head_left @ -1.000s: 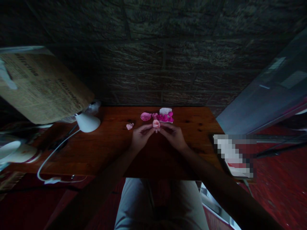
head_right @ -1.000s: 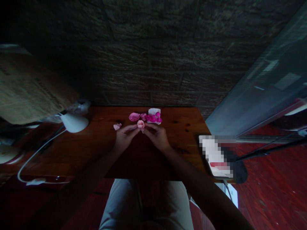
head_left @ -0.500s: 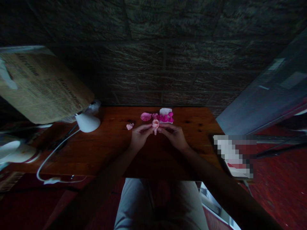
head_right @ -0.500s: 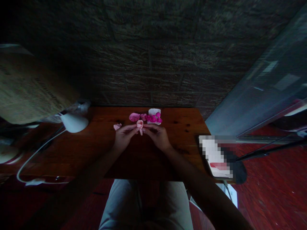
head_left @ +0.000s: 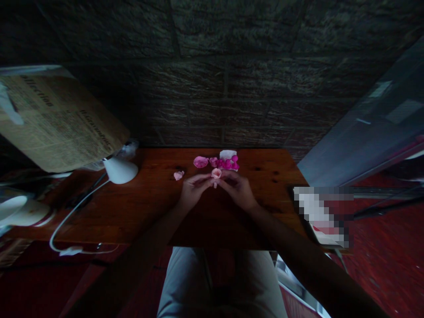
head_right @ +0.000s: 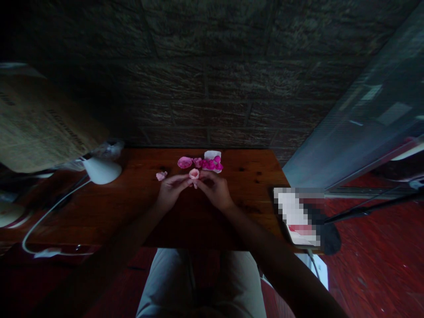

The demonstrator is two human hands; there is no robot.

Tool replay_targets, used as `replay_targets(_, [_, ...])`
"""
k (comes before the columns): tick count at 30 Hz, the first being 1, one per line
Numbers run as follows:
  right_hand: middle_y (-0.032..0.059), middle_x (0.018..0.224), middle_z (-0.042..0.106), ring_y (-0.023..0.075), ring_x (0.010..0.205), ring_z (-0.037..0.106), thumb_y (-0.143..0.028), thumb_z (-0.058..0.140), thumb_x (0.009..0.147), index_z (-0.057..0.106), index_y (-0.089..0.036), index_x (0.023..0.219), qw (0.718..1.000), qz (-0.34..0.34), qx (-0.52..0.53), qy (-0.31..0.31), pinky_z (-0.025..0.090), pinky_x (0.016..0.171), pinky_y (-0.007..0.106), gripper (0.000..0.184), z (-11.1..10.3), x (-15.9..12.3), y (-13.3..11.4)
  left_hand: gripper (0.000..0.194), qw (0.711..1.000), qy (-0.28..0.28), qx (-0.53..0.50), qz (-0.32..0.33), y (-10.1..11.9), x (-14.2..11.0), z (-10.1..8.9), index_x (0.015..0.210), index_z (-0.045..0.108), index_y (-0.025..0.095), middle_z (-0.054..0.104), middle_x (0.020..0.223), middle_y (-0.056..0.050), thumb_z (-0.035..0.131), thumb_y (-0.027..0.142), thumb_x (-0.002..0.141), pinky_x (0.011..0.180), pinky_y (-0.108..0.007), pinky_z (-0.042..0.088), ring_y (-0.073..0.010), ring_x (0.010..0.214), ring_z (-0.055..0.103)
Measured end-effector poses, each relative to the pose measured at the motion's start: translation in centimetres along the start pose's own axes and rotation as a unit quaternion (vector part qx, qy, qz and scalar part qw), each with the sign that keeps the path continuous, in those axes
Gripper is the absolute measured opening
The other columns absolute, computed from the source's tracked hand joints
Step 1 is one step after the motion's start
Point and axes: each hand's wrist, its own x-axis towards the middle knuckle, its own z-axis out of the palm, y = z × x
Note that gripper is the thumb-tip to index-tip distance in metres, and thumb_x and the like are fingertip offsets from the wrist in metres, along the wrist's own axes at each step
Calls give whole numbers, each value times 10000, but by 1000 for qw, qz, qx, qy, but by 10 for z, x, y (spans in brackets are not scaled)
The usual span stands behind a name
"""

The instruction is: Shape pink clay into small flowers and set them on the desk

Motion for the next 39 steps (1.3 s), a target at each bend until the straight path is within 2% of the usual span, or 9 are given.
replay_targets(3, [39,958,786,192,863,729,-439,781,838,750,-247,1004,999,-17,-18,-22,589,862,348,256,-1,0,-2,340,1000,-5,-24,-15,1,1,0,900,817,181,816,892,-54,904,403,658,830,-367,623,-186,774,746])
replay_targets(10, [40,988,780,197,894,721,-482,815,784,733,-243,996,998,24,40,-46,586,890,367,330,-3,2,1,324,1000,-18,-9,-5,-1,2,1,928,808,176,795,835,-47,863,420,723,748,-338,602,-164,711,707])
replay_targets(12, [40,985,779,202,918,720,-477,812,787,735,-242,986,998,19,35,-49,578,911,373,318,-3,2,2,302,1000,-15,3,2,0,2,2,916,809,179,801,854,-49,871,394,713,775,-340,599,-170,740,714])
replay_targets(17, [45,986,771,206,901,716,-434,803,802,729,-235,967,999,10,17,-43,577,875,367,270,-3,0,4,341,999,-37,-18,7,6,3,3,942,810,194,811,1034,-71,911,340,650,950,-410,580,-227,956,745])
replay_targets(21, [42,955,767,188,834,706,-399,787,817,727,-224,982,999,10,0,-46,570,824,345,249,-3,-1,5,345,999,-32,-28,-15,5,3,2,913,812,194,815,1021,-69,929,343,624,998,-438,562,-237,978,750])
replay_targets(27, [22,865,763,200,857,705,-447,747,863,754,-229,933,997,10,-18,-79,550,882,352,229,-3,1,-4,353,997,-17,-72,-35,-1,4,1,911,818,199,819,988,-68,929,369,622,858,-373,588,-210,873,749])
replay_targets(31, [16,831,760,199,853,698,-515,686,898,763,-224,835,992,11,-14,-121,539,904,358,307,-2,2,-11,336,995,-23,-86,-38,-1,4,3,938,819,213,812,1056,-78,913,366,654,801,-336,586,-204,894,744])
replay_targets(36, [24,831,761,202,830,693,-535,689,879,750,-219,834,992,11,-20,-123,544,855,356,325,-3,2,-13,366,993,-54,-90,-57,1,4,3,971,821,213,797,1120,-93,906,382,658,724,-333,596,-225,902,743])
replay_targets(39, [13,743,720,185,751,663,-499,687,880,705,-210,772,991,11,-50,-125,538,802,337,309,-4,1,-12,368,991,-65,-89,-73,1,4,2,961,827,206,804,1075,-81,919,367,643,770,-329,598,-216,912,740])
